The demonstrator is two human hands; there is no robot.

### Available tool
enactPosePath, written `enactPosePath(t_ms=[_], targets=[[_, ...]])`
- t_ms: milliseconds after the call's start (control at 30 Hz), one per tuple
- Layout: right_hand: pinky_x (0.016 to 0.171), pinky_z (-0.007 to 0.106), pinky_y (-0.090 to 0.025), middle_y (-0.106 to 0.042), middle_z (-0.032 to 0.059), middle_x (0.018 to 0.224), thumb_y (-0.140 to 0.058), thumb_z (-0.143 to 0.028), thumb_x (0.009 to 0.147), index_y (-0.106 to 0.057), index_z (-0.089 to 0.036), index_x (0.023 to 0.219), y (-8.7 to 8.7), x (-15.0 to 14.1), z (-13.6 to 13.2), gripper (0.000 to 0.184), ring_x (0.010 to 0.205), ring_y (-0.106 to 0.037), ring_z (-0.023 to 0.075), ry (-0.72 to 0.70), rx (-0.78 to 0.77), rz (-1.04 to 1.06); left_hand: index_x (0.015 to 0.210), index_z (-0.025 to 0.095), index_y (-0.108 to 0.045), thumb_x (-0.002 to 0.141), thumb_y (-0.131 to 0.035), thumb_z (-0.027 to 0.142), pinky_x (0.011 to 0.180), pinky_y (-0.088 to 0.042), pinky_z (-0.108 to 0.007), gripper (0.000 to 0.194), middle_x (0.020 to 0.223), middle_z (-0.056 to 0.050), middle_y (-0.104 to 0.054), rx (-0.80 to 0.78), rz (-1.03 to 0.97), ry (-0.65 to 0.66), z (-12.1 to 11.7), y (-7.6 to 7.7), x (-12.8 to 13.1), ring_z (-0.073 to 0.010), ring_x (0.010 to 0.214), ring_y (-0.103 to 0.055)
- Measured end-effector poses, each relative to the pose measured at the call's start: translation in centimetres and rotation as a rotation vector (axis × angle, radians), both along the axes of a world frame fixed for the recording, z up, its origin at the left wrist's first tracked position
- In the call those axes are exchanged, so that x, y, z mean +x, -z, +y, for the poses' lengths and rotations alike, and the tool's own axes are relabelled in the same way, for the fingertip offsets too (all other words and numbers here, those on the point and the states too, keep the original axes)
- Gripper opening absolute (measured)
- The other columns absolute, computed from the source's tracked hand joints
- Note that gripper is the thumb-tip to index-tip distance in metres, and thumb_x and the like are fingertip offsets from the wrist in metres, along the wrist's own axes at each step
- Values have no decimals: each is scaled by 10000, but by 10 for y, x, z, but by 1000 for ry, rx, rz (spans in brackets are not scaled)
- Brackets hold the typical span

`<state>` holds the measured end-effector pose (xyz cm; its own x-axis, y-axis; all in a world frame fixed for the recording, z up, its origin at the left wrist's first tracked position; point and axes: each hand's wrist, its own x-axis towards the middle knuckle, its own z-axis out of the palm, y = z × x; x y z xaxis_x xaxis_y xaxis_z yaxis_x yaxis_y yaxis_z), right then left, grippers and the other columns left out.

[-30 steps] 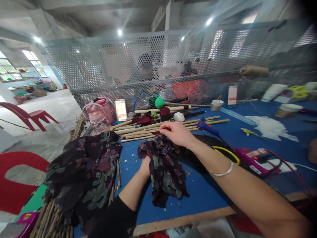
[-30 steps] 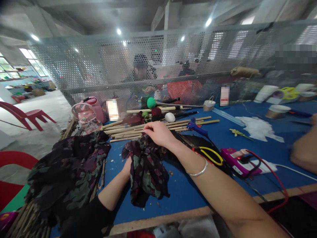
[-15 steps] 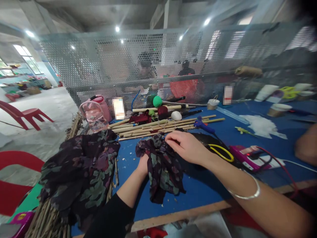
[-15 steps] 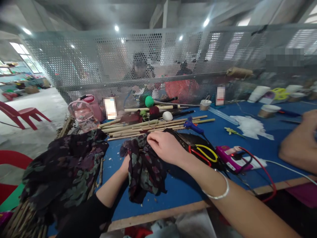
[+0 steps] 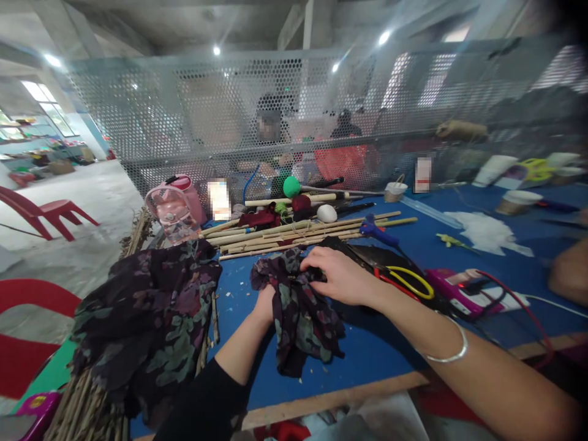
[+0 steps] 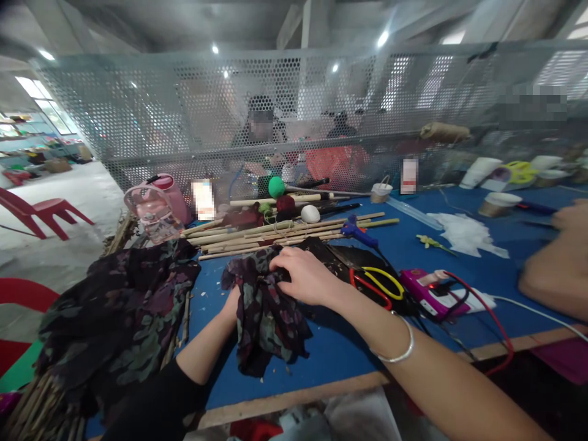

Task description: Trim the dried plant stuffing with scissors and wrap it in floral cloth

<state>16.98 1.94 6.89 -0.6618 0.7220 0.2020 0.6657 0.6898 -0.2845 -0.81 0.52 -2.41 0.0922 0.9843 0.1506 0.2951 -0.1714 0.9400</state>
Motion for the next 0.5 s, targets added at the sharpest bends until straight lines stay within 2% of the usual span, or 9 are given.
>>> enactPosePath(t_ms=[67,133,233,300,367,433,500], targets=[[787,282,-387,-619,55,885,-501,-207,809,-660,-196,929,-6,-9,-2,200,875,-547,176,-74,44,135,923,175,-666,733,-519,335,1102,-195,-378,289,1203,-96,-600,53,-16,-8,0,1,0,-250,1238,-425],[751,264,-396,-649,45,825,-431,-249,866,-681,-185,866,-11,-20,2,258,800,-567,155,-106,17,196,958,175,-658,745,-501,351,1108,-177,-367,318,1230,-94,-582,85,-26,-22,-1,1,-1,-241,1258,-403],[612,240,-393,-675,6,690,-530,-292,801,-706,-194,741,-14,-33,20,210,640,-580,136,-77,-159,64,939,185,-665,709,-557,359,1090,-226,-386,308,1200,-91,-604,31,-3,-34,-2,0,-1,-263,1231,-433],[540,225,-376,-666,-25,620,-623,-261,701,-712,-210,712,-14,-38,34,103,567,-570,125,-81,-300,-64,906,180,-672,698,-578,352,1061,-283,-391,286,1148,-94,-634,8,-1,-7,-2,-1,0,-272,1178,-484],[495,211,-360,-644,-42,573,-654,-250,655,-703,-218,699,-13,-41,45,73,525,-555,113,-110,-384,-168,891,168,-673,709,-569,324,1029,-333,-394,262,1082,-96,-663,6,-19,21,0,-1,1,-268,1110,-534],[480,214,-350,-630,-34,567,-673,-281,632,-679,-213,691,-11,-47,51,90,530,-554,122,-120,-321,-272,884,159,-672,705,-559,269,1006,-360,-407,239,1040,-99,-676,-4,-15,13,1,-1,1,-267,1058,-562],[512,232,-368,-656,4,675,-705,-318,583,-661,-202,761,-8,-54,55,217,627,-587,166,-94,-149,-347,881,162,-671,689,-551,227,1006,-356,-433,236,1041,-100,-675,-16,17,-17,3,0,0,-281,1071,-552]])
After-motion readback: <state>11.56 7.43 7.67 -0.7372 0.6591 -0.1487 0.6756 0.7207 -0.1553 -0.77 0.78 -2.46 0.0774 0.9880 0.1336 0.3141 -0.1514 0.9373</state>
